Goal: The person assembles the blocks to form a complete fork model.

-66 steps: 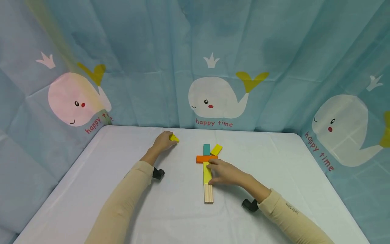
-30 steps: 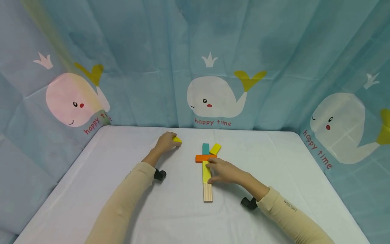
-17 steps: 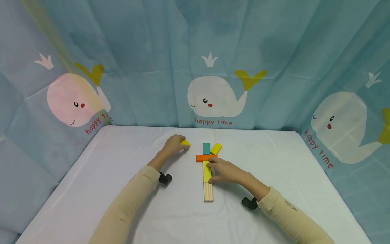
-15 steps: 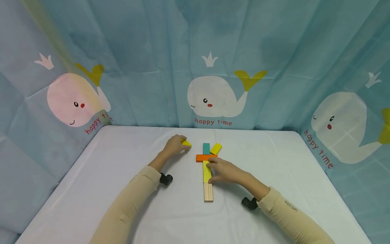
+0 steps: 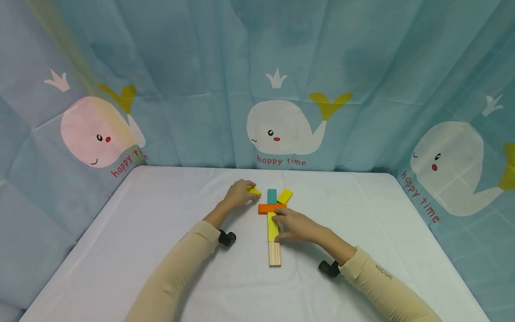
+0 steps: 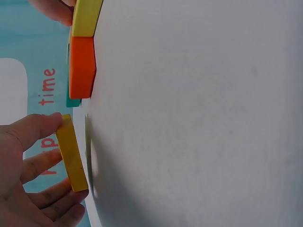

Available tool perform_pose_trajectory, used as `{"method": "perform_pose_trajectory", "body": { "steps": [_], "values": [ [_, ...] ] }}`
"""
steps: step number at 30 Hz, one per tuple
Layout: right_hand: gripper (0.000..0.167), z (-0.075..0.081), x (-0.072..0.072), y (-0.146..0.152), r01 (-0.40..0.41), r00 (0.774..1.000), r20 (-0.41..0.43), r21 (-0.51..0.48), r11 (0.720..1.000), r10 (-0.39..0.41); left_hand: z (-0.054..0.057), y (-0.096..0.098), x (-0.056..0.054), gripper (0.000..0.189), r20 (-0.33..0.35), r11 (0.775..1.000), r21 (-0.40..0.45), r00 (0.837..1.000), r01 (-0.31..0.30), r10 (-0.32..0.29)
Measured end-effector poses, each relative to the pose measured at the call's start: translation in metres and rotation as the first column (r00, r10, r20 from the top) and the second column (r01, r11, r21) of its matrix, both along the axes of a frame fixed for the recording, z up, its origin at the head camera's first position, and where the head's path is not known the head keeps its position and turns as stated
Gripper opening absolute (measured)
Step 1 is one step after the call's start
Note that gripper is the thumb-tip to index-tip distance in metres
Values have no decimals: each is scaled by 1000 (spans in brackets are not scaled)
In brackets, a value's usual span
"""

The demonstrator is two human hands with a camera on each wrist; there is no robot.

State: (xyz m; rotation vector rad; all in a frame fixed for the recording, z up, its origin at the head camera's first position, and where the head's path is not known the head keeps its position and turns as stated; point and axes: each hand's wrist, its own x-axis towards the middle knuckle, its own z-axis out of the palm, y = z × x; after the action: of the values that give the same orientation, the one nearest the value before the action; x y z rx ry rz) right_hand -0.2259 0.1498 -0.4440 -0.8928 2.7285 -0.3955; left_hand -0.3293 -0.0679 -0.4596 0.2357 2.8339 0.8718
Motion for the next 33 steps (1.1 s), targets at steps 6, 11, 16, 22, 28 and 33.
{"method": "perform_pose_trajectory", "body": {
  "steps": [6, 11, 16, 22, 28, 33],
  "values": [
    [67, 0, 0, -1, 7, 1000, 7, 8, 1000, -7, 2, 7, 3, 48, -16, 1000, 9, 1000, 12, -12],
    [66, 1, 0, -1, 18, 999, 39, -16, 1000, -18, 3, 13, 6, 48, -7, 1000, 12, 1000, 13, -13],
    [66, 1, 0, -1, 10, 999, 44, -21, 1000, -9, 4, 18, 8, 48, 4, 1000, -5, 1000, -3, 3],
    [66, 0, 0, -1, 10, 999, 38, -12, 1000, -10, 3, 22, 9, 47, -10, 1000, -25, 1000, -9, 8],
    [67, 0, 0, -1, 12, 999, 37, -14, 1000, -12, 3, 23, 13, 45, -40, 998, -69, 999, 3, -6],
    [66, -2, 0, -1, 4, 1000, 30, -19, 1000, -3, 2, 24, 15, 44, -54, 995, -100, 998, 6, -11]
  ]
}}
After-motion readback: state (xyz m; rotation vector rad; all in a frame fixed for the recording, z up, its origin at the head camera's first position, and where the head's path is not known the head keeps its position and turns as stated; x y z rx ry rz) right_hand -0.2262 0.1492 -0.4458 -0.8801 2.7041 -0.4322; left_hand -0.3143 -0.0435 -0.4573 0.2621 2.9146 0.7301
